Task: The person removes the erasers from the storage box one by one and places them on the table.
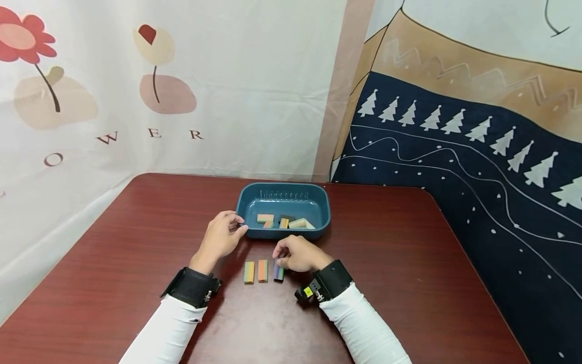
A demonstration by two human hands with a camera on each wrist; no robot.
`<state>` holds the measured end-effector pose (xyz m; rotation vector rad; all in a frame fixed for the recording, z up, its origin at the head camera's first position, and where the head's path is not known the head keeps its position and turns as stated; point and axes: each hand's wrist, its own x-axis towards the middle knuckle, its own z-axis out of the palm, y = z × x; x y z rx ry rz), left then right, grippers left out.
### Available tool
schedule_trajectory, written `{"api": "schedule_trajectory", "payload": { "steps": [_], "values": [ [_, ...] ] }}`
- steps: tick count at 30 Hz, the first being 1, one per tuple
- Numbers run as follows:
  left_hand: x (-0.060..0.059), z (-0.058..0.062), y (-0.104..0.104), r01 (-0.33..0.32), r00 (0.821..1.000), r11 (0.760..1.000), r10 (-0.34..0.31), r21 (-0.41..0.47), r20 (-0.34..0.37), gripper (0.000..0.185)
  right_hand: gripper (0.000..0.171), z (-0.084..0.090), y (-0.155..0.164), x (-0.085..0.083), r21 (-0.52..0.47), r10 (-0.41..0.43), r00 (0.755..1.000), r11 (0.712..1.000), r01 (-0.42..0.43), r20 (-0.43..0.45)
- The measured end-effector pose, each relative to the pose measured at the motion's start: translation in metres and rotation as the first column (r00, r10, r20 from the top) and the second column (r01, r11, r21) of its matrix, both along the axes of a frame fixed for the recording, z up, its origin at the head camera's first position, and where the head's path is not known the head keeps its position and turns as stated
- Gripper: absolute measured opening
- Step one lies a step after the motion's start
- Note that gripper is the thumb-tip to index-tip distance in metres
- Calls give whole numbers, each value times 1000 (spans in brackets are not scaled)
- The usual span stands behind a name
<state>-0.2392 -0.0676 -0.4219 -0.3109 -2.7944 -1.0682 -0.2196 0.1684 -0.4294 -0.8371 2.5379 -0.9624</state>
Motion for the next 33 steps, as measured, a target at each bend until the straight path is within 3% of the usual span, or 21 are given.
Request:
{"api": "schedule_trajectory", "payload": {
  "steps": [16,33],
  "values": [
    [1,0,-1,9,1000,1000,-9,-17,-24,19,10,-6,-9,6,24,-64,997,998,65,-48],
    [-2,1,-1,5,1000,1000,-5,-13,-1,22,10,-5,-11,1,74,-63,996,995,68,-69]
  ]
}}
